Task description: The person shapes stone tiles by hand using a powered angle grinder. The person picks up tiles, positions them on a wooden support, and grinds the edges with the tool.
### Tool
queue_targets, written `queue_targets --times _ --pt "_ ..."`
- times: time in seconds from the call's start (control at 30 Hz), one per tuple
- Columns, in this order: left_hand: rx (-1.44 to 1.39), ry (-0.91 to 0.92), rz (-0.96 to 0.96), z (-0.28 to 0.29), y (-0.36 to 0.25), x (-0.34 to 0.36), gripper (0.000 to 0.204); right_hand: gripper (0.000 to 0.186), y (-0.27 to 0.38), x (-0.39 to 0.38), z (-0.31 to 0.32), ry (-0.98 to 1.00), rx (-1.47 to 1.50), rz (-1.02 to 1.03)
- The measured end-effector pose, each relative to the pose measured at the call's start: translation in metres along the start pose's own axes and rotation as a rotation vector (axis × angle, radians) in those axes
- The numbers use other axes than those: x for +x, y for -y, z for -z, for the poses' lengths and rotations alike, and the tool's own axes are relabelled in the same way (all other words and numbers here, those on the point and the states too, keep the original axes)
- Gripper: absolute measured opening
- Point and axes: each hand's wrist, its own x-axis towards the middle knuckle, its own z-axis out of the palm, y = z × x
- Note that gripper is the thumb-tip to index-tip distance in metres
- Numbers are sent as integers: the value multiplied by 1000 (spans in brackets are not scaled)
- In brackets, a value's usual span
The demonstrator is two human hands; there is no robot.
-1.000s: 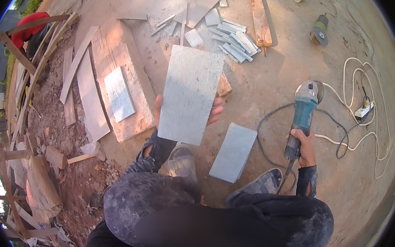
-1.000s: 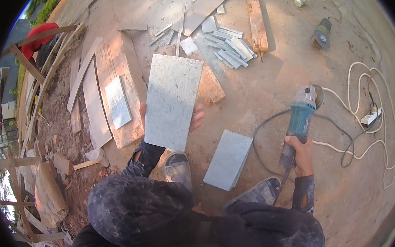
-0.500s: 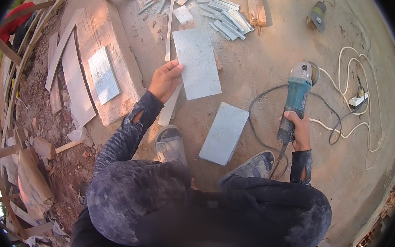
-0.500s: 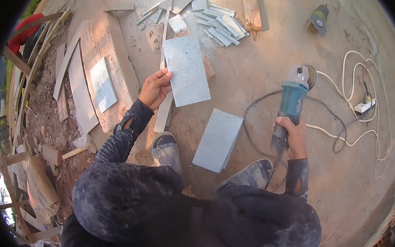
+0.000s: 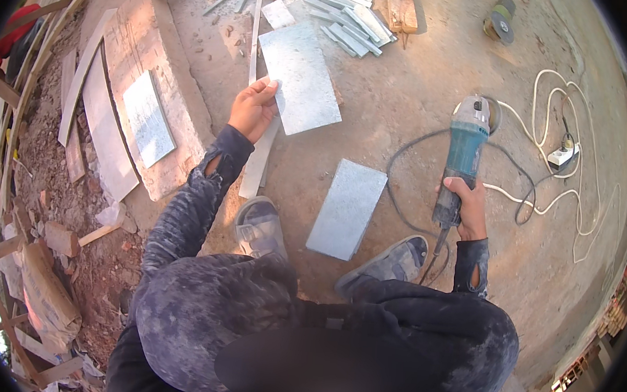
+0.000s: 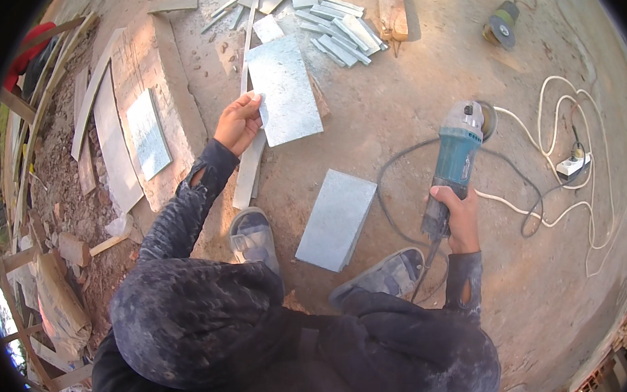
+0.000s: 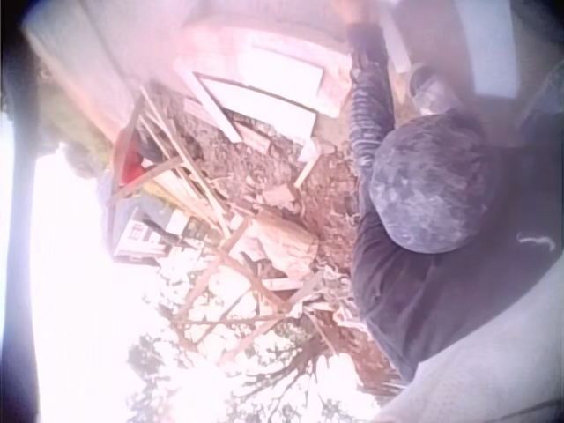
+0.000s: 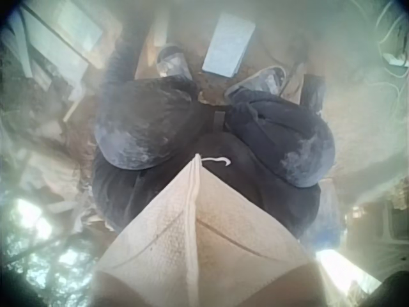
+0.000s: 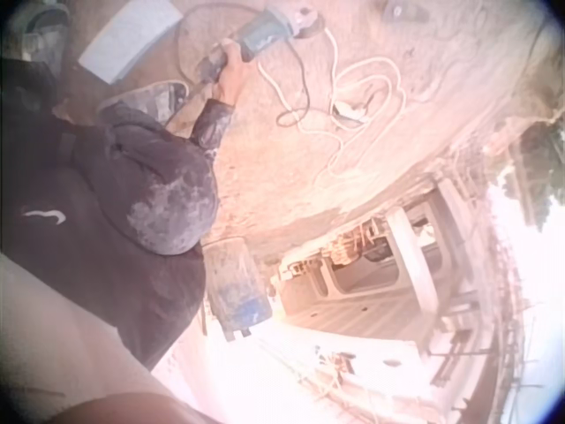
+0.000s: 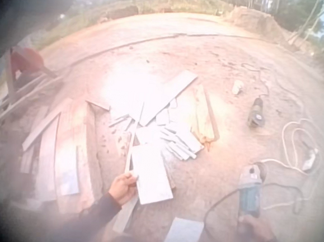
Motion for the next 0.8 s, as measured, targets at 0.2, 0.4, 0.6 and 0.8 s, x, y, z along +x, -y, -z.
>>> queue_targets --times 0.2,0.4,0.6,0.8 --pt "-16 26 -35 -17 -9 -11 19 33 0 0 -2 8 29 -10" --pt "-46 83 -129 -31 -19 -34 29 33 -2 1 -3 1 36 -10" --pt "-51 82 -135 -40 -28 -45 34 35 0 2 -3 30 28 -24" --pt "-50 109 -157 -48 -32 -50 33 36 3 -2 -5 34 44 -26"
